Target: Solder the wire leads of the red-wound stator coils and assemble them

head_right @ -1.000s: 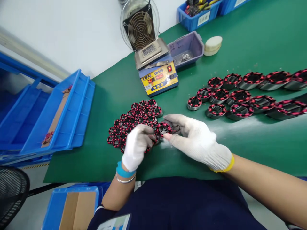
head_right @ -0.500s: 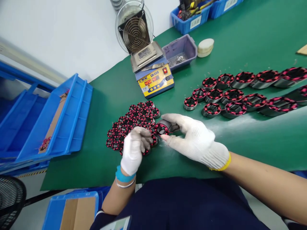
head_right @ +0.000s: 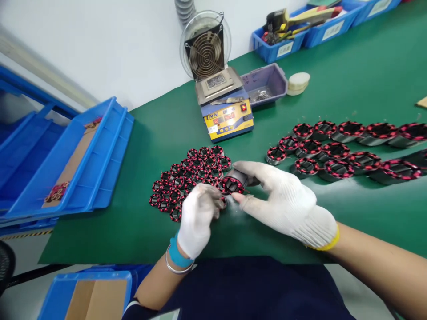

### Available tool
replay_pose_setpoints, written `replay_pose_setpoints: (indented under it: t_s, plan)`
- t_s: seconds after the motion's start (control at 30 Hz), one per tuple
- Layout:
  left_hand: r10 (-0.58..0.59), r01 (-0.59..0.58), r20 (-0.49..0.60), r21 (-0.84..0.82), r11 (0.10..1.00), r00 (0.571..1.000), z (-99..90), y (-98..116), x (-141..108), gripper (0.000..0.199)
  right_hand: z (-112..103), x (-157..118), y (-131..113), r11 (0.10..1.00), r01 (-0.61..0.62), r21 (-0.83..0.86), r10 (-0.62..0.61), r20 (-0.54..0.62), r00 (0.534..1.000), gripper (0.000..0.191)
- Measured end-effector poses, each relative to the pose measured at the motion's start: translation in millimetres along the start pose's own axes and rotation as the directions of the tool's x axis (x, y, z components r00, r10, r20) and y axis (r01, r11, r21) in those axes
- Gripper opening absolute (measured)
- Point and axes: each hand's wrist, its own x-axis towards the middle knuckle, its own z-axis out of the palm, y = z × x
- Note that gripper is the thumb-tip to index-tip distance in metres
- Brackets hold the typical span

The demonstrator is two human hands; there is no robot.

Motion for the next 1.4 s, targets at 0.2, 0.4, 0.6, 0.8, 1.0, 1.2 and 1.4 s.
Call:
replay_pose_setpoints:
  t_s: [0.2, 0.4, 0.6, 0.8, 1.0, 1.2, 1.4]
  plan:
    - [0.201, -0.203, 0.046, 0.040, 0.978, 0.979, 0.3, -6.8, -7.8, 0.027, -12.4, 25.3, -11.5, 0.996, -0.004, -0.094, 0.006, 0.029, 1.000, 0.060]
    - [0.561, -0.567, 0.087, 0.070, 0.821, 0.823, 1.5, -5.7, -7.9, 0.008, -54.9, 147.1, -50.9, 0.848, -0.068, -0.526, -0.032, -0.179, 0.983, 0.068]
    - [0.545, -0.559, 0.127, 0.246, 0.792, 0.828, 4.2, -4.7, -1.8, 0.010, -65.4, 256.2, -70.2, 0.648, 0.030, -0.761, -0.125, -0.067, 0.990, 0.093]
    - [0.481, -0.502, 0.144, 0.214, 0.838, 0.865, 6.1, -10.8, -2.9, 0.011, -55.3, 283.1, -71.0, 0.596, 0.158, -0.787, -0.152, 0.083, 0.985, 0.089]
    - [0.415, -0.438, 0.146, 0.191, 0.879, 0.898, 7.8, -12.1, -4.9, 0.012, -48.4, 293.5, -67.2, 0.578, 0.167, -0.799, -0.122, 0.118, 0.985, 0.089]
    - [0.422, -0.440, 0.132, 0.171, 0.882, 0.897, 7.3, -18.0, -6.1, 0.020, -47.8, 293.4, -66.9, 0.605, 0.162, -0.780, -0.115, 0.116, 0.987, 0.086]
    - [0.357, -0.368, 0.101, 0.136, 0.920, 0.929, 9.8, -11.5, -4.0, 0.010, -59.2, 285.4, -73.1, 0.614, 0.135, -0.777, -0.114, 0.082, 0.990, 0.085]
